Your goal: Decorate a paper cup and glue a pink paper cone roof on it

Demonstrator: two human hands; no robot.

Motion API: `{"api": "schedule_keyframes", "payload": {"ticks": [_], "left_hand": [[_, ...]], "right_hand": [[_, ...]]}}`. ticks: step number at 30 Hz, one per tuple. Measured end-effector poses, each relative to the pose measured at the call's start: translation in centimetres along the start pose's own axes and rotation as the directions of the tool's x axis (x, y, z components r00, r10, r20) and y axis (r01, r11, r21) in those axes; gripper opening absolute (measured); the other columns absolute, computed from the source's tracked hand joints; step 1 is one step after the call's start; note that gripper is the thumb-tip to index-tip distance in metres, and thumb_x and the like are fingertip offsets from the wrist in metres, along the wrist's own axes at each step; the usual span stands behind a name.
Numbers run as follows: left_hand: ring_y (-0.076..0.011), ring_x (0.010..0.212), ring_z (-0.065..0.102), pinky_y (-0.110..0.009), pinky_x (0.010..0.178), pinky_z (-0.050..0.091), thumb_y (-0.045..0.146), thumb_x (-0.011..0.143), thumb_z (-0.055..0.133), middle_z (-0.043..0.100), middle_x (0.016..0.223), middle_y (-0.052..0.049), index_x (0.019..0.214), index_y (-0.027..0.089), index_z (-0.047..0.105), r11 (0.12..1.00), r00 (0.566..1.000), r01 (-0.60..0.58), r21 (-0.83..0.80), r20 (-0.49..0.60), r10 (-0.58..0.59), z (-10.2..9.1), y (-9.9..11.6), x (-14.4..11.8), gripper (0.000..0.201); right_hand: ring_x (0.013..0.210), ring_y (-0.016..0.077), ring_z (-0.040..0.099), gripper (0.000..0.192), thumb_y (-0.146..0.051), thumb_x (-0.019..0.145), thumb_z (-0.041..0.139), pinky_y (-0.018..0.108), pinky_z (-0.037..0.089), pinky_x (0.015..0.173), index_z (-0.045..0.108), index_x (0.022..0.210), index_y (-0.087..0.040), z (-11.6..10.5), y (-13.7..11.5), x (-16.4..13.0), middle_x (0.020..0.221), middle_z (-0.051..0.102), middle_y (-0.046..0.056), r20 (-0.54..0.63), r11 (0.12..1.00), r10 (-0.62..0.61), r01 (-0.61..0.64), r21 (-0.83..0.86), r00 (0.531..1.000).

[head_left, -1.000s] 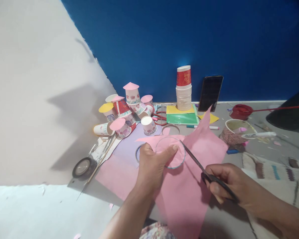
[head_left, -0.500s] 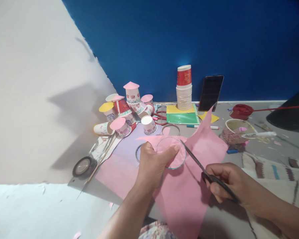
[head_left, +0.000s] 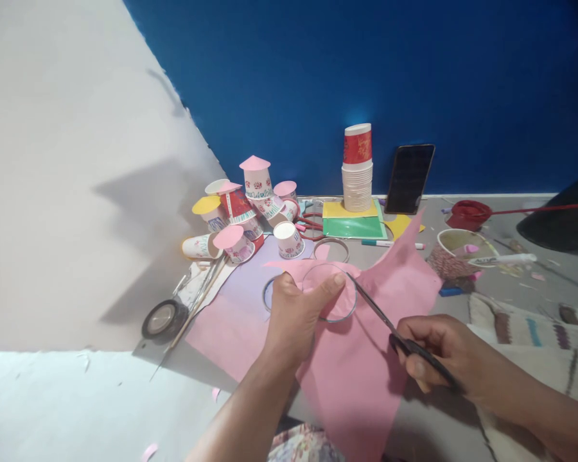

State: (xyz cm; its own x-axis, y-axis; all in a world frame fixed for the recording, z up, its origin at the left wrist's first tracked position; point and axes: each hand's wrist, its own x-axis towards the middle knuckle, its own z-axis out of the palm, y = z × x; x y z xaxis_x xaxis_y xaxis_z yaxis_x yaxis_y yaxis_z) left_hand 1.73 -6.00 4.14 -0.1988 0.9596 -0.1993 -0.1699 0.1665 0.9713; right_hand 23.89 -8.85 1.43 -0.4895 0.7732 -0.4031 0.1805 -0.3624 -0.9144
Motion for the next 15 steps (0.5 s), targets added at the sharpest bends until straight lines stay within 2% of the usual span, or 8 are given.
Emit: {"api": "schedule_keyframes", "payload": {"ticks": [8, 15], "left_hand": [[-0.0193, 0.072, 0.068, -0.029, 0.066, 0.054, 0.043, 0.065, 0.095, 0.075, 0.079, -0.006, 0.086, 0.013, 0.075, 0.999, 0.999, -0.042, 0.001, -0.013, 0.042, 0.36, -0.12, -0.14, 0.042], [-0.0166, 0.067, 0.065, -0.029, 0.065, 0.053, 0.039, 0.07, 0.093, 0.073, 0.077, -0.004, 0.082, 0.013, 0.075, 0.997, 0.997, -0.058, -0.047, 0.042, 0.06, 0.51, -0.07, -0.28, 0.034]], "right_hand": [[0.049, 0.0089, 0.04, 0.067, -0.083, 0.066, 0.078, 0.024, 0.036, 0.052, 0.051, 0.068, -0.022, -0.32, 1.02, 0.08, 0.054, 0.048, -0.005, 0.03, 0.999, -0.032, 0.031, 0.006, 0.999], [0.048, 0.0079, 0.036, 0.07, -0.088, 0.065, 0.076, 0.024, 0.036, 0.052, 0.052, 0.069, -0.021, -0.19, 0.64, 0.06, 0.054, 0.049, -0.005, 0.059, 1.0, -0.02, 0.021, -0.005, 0.998]]}}
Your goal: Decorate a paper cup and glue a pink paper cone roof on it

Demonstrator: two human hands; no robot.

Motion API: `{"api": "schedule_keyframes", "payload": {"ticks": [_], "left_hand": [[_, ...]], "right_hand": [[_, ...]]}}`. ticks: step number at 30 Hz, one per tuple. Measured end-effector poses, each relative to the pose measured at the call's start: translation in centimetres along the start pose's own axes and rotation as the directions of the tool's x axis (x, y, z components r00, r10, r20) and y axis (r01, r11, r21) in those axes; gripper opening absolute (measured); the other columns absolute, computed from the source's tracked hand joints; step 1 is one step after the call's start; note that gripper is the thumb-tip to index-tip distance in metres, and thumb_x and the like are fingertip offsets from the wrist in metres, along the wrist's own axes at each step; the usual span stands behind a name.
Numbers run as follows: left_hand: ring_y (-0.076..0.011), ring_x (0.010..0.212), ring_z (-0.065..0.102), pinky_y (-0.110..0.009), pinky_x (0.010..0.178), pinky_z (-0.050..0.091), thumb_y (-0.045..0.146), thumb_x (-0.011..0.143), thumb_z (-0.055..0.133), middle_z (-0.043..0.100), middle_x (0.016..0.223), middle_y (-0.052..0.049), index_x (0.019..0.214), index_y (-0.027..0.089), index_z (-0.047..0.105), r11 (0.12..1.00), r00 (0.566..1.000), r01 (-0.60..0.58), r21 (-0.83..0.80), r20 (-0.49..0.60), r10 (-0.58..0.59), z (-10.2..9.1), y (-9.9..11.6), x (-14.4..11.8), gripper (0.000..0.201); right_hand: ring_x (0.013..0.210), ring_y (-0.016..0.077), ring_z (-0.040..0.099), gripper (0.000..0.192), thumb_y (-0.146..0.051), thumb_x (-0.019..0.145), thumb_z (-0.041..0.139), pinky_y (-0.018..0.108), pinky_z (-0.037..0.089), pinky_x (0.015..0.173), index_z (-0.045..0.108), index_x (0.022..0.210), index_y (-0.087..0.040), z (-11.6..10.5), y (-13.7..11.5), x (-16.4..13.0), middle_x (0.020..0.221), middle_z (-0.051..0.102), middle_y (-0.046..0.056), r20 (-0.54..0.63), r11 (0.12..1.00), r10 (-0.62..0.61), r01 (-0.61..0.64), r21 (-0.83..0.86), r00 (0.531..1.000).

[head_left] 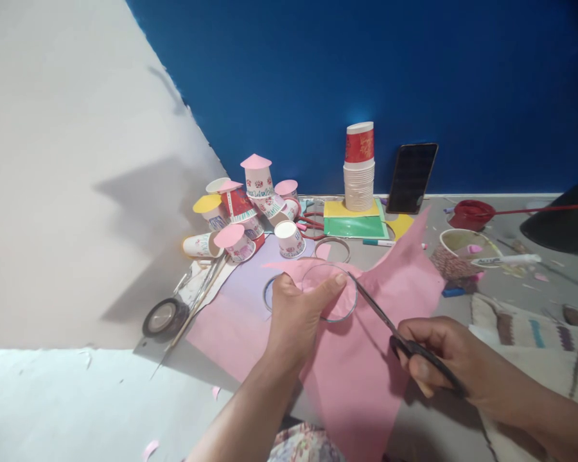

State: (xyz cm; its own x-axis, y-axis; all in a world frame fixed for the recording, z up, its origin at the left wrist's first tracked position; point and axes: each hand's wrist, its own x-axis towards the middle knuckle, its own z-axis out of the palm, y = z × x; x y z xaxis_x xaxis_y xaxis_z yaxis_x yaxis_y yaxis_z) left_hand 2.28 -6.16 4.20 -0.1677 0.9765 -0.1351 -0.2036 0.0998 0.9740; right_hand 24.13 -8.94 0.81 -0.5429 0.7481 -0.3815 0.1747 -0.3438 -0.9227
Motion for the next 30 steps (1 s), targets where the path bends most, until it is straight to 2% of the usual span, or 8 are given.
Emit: {"api": "schedule_keyframes", "payload": {"ticks": [6, 16, 22, 30], "left_hand": [[-0.0167, 0.068, 0.065, -0.03, 0.067, 0.055, 0.04, 0.07, 0.093, 0.072, 0.077, -0.004, 0.083, 0.013, 0.074, 1.0, 1.0, -0.013, 0.015, -0.004, 0.013, 0.0, -0.1, 0.1, 0.035], [-0.0186, 0.066, 0.067, -0.029, 0.062, 0.054, 0.041, 0.063, 0.096, 0.073, 0.073, -0.004, 0.081, 0.013, 0.074, 0.999, 0.998, 0.03, 0.025, -0.057, -0.028, 0.0, 0.4, 0.0, 0.04], [-0.019, 0.07, 0.068, -0.03, 0.065, 0.056, 0.04, 0.06, 0.097, 0.075, 0.079, -0.005, 0.086, 0.013, 0.072, 0.998, 0.997, 0.038, 0.042, -0.069, -0.035, -0.2, 0.6, 0.2, 0.045], [-0.0173, 0.064, 0.063, -0.027, 0.056, 0.05, 0.045, 0.056, 0.099, 0.069, 0.072, -0.002, 0.083, 0.014, 0.068, 0.974, 0.986, 0.086, 0.211, -0.158, -0.053, -0.4, 0.9, -0.2, 0.051]], "right_hand": [[0.048, 0.009, 0.039, 0.065, -0.081, 0.068, 0.078, 0.025, 0.037, 0.052, 0.053, 0.068, -0.022, 0.1, 0.2, -0.1, 0.054, 0.047, -0.006, -0.016, 1.0, -0.001, 0.001, 0.004, 1.0], [0.046, 0.0084, 0.037, 0.067, -0.083, 0.064, 0.078, 0.025, 0.037, 0.05, 0.051, 0.065, -0.022, 0.4, -0.4, 0.0, 0.051, 0.047, -0.005, -0.038, 1.0, 0.002, -0.002, -0.002, 0.999], [0.046, 0.0085, 0.038, 0.065, -0.081, 0.065, 0.079, 0.025, 0.038, 0.05, 0.051, 0.064, -0.022, 0.4, 0.0, 0.0, 0.051, 0.047, -0.006, -0.051, 1.0, -0.002, 0.003, 0.008, 0.999], [0.048, 0.009, 0.041, 0.066, -0.08, 0.062, 0.083, 0.025, 0.038, 0.051, 0.051, 0.065, -0.021, 0.3, 0.4, 0.1, 0.054, 0.048, -0.005, -0.056, 1.0, 0.005, -0.004, 0.022, 0.998]]}}
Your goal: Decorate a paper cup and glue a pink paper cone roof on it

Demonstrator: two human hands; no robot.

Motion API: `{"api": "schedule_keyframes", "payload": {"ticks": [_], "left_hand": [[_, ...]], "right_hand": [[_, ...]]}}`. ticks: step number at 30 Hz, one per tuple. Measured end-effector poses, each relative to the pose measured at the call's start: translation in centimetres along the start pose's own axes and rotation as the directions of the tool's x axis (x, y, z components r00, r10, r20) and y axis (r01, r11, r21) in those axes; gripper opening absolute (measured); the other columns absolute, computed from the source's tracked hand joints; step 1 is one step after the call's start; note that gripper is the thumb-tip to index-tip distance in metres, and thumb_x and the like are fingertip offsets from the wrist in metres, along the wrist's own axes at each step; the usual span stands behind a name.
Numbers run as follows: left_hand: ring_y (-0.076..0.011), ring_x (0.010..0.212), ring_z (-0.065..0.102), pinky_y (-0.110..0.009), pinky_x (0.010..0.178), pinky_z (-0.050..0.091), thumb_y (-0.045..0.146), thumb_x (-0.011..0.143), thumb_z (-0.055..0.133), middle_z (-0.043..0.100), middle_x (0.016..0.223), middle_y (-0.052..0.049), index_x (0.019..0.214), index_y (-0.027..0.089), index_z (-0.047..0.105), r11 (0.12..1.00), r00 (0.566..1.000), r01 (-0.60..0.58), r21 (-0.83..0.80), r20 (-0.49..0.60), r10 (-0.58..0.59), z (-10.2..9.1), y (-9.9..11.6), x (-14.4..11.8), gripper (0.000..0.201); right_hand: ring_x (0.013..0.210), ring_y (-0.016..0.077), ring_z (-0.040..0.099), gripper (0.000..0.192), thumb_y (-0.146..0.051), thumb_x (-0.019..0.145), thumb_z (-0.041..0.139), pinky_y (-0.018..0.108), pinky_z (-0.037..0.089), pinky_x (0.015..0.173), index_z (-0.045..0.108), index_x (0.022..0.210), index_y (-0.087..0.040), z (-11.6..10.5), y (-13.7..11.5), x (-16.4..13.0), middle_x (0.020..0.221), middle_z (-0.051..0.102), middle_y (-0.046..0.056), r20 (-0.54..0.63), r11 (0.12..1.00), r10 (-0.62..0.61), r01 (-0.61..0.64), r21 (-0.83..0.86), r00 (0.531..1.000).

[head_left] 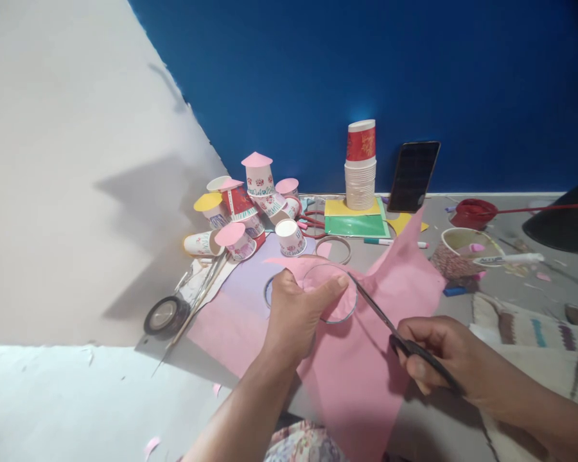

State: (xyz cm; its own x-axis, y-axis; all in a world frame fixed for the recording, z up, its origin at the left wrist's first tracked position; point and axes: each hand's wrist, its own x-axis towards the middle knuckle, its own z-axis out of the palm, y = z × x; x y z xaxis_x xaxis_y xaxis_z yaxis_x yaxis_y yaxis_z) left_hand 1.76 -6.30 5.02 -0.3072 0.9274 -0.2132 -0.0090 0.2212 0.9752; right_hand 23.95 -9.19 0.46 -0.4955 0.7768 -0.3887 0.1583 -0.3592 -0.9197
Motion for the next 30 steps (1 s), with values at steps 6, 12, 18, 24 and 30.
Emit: {"api": "schedule_keyframes", "payload": {"ticks": [6, 12, 18, 24, 30], "left_hand": [[-0.0196, 0.068, 0.067, -0.029, 0.06, 0.052, 0.045, 0.058, 0.098, 0.073, 0.076, -0.005, 0.087, 0.013, 0.071, 0.999, 0.999, -0.003, -0.036, 0.032, 0.004, 0.0, -0.3, 0.2, 0.051], [-0.02, 0.07, 0.068, -0.028, 0.061, 0.053, 0.041, 0.059, 0.097, 0.075, 0.077, -0.005, 0.087, 0.013, 0.073, 0.996, 0.998, -0.024, -0.084, 0.052, 0.029, 0.0, -0.5, 0.2, 0.047], [-0.0205, 0.071, 0.069, -0.027, 0.06, 0.053, 0.044, 0.06, 0.096, 0.075, 0.08, -0.006, 0.089, 0.012, 0.071, 0.998, 0.997, -0.015, -0.059, 0.069, 0.019, 0.0, -0.2, 0.1, 0.05], [-0.0202, 0.071, 0.066, -0.03, 0.061, 0.053, 0.048, 0.063, 0.094, 0.073, 0.08, -0.006, 0.09, 0.012, 0.068, 0.999, 0.999, -0.002, 0.032, 0.05, 0.001, 0.1, 0.2, -0.1, 0.052], [-0.017, 0.067, 0.063, -0.027, 0.059, 0.049, 0.044, 0.059, 0.096, 0.067, 0.074, 0.0, 0.087, 0.015, 0.062, 0.997, 1.0, 0.026, 0.068, -0.006, -0.025, -0.1, 0.6, -0.3, 0.053]], "right_hand": [[0.049, 0.0077, 0.038, 0.065, -0.08, 0.068, 0.08, 0.024, 0.037, 0.052, 0.053, 0.068, -0.021, -0.2, 0.1, 0.0, 0.054, 0.049, -0.005, 0.038, 1.0, -0.012, 0.012, 0.015, 0.999], [0.048, 0.0078, 0.04, 0.063, -0.077, 0.068, 0.082, 0.023, 0.037, 0.052, 0.057, 0.07, -0.02, -0.2, 0.2, 0.0, 0.054, 0.051, -0.005, 0.045, 0.999, -0.018, 0.016, 0.034, 0.999], [0.047, 0.0081, 0.04, 0.062, -0.077, 0.069, 0.08, 0.023, 0.037, 0.05, 0.055, 0.067, -0.02, 0.0, 0.1, 0.0, 0.053, 0.048, -0.005, 0.007, 1.0, -0.007, 0.007, 0.014, 1.0], [0.047, 0.0077, 0.038, 0.065, -0.08, 0.069, 0.078, 0.023, 0.036, 0.05, 0.051, 0.066, -0.021, 0.0, -0.1, -0.1, 0.053, 0.047, -0.005, 0.021, 1.0, -0.012, 0.011, 0.012, 1.0], [0.048, 0.0068, 0.035, 0.067, -0.082, 0.068, 0.078, 0.023, 0.034, 0.05, 0.051, 0.067, -0.021, -0.1, 0.1, 0.1, 0.054, 0.047, -0.006, 0.032, 1.0, -0.025, 0.024, 0.012, 0.999]]}}
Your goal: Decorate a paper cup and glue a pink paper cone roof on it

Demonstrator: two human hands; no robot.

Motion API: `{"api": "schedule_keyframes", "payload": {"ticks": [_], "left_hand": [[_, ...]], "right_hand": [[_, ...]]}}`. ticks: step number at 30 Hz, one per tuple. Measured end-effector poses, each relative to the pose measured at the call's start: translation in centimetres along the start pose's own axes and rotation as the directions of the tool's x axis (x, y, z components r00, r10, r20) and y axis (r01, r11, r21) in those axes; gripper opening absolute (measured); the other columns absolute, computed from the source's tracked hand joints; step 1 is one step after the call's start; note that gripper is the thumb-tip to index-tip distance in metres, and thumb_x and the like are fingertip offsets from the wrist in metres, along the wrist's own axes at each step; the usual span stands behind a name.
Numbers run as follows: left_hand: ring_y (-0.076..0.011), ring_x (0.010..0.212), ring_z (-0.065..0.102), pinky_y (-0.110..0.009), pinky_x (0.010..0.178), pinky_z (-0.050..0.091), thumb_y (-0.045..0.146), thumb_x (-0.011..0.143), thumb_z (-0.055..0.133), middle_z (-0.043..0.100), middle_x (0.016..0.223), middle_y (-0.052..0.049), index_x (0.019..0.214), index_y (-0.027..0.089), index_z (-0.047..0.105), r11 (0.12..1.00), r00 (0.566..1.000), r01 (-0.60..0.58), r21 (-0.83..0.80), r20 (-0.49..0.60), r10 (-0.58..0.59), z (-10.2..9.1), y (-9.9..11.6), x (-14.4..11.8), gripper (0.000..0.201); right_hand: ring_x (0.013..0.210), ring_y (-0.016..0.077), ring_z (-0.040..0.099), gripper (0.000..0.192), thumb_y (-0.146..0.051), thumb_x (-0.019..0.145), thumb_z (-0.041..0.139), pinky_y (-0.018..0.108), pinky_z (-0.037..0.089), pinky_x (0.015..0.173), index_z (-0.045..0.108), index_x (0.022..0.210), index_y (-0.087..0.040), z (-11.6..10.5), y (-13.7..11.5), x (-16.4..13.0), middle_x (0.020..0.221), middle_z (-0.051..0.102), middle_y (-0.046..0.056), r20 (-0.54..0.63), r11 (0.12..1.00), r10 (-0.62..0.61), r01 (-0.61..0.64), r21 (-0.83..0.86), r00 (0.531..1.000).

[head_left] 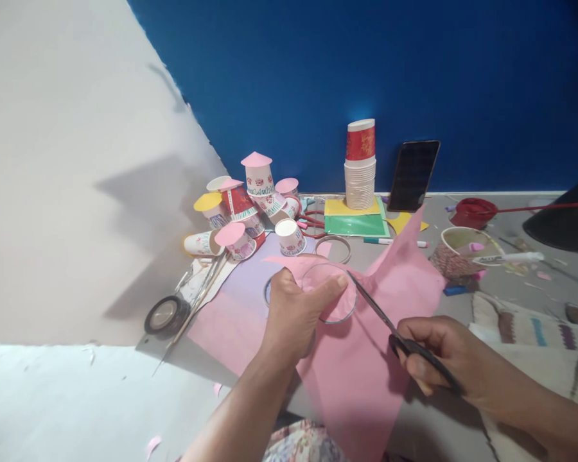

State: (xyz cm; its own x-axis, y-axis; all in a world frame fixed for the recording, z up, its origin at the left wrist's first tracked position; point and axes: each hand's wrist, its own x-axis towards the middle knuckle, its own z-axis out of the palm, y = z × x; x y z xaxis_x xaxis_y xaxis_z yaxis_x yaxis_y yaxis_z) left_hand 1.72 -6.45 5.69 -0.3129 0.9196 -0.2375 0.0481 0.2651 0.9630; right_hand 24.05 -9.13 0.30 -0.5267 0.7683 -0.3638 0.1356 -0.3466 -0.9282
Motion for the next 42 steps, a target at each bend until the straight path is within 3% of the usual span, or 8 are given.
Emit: {"api": "schedule_keyframes", "payload": {"ticks": [7, 16, 23, 27, 36, 42], "left_hand": [[-0.0154, 0.062, 0.06, -0.026, 0.053, 0.046, 0.045, 0.052, 0.099, 0.064, 0.071, 0.002, 0.09, 0.017, 0.062, 0.998, 0.999, 0.038, 0.057, -0.033, -0.036, 0.0, -0.6, 0.6, 0.06], [-0.0131, 0.052, 0.054, -0.024, 0.047, 0.039, 0.041, 0.059, 0.095, 0.06, 0.059, 0.003, 0.08, 0.018, 0.062, 0.999, 1.0, -0.007, 0.043, 0.012, 0.007, -0.1, -0.5, 0.6, 0.045], [-0.0162, 0.062, 0.063, -0.026, 0.056, 0.052, 0.028, 0.065, 0.085, 0.069, 0.068, -0.001, 0.083, 0.015, 0.072, 0.998, 0.972, -0.059, -0.013, 0.227, 0.06, -0.2, 1.1, 0.4, 0.026], [-0.0121, 0.05, 0.052, -0.023, 0.046, 0.04, 0.026, 0.062, 0.087, 0.056, 0.055, 0.005, 0.072, 0.018, 0.062, 0.999, 0.985, -0.018, 0.047, 0.173, 0.01, -0.1, 1.2, 0.2, 0.029], [-0.0099, 0.05, 0.045, -0.022, 0.044, 0.032, 0.029, 0.06, 0.091, 0.047, 0.056, 0.007, 0.068, 0.022, 0.048, 0.993, 0.994, -0.031, 0.117, 0.107, 0.019, 0.0, 1.3, -0.1, 0.044], [-0.0125, 0.053, 0.05, -0.023, 0.044, 0.035, 0.034, 0.058, 0.094, 0.053, 0.06, 0.004, 0.071, 0.021, 0.053, 0.985, 0.994, -0.02, 0.17, 0.111, 0.001, -0.6, 0.8, 0.5, 0.045]], "right_hand": [[0.05, 0.0079, 0.039, 0.064, -0.075, 0.064, 0.085, 0.024, 0.036, 0.052, 0.05, 0.064, -0.021, 0.4, -1.0, -0.1, 0.056, 0.049, -0.004, -0.039, 0.999, 0.041, -0.042, -0.033, 0.998], [0.049, 0.0081, 0.038, 0.066, -0.078, 0.062, 0.083, 0.025, 0.041, 0.053, 0.048, 0.062, -0.022, 0.6, -1.0, -0.1, 0.053, 0.046, -0.006, -0.052, 0.999, 0.05, -0.049, 0.023, 0.997], [0.05, 0.0083, 0.041, 0.055, -0.064, 0.071, 0.082, 0.024, 0.039, 0.053, 0.047, 0.062, -0.022, 0.3, -0.7, -0.1, 0.054, 0.048, -0.005, -0.046, 0.998, 0.054, -0.055, -0.02, 0.997], [0.05, 0.0086, 0.043, 0.051, -0.058, 0.07, 0.082, 0.023, 0.037, 0.052, 0.046, 0.062, -0.022, 0.4, -0.8, -0.1, 0.055, 0.048, -0.005, -0.063, 0.998, 0.052, -0.054, -0.031, 0.997], [0.052, 0.0091, 0.041, 0.056, -0.066, 0.068, 0.083, 0.024, 0.037, 0.053, 0.048, 0.063, -0.022, 0.3, -1.3, -0.2, 0.056, 0.05, -0.004, -0.036, 0.997, 0.051, -0.053, -0.051, 0.998], [0.051, 0.0087, 0.04, 0.06, -0.071, 0.069, 0.082, 0.025, 0.038, 0.054, 0.047, 0.062, -0.022, 0.3, -0.8, -0.3, 0.054, 0.046, -0.005, -0.042, 0.999, 0.048, -0.048, 0.013, 0.998]]}}
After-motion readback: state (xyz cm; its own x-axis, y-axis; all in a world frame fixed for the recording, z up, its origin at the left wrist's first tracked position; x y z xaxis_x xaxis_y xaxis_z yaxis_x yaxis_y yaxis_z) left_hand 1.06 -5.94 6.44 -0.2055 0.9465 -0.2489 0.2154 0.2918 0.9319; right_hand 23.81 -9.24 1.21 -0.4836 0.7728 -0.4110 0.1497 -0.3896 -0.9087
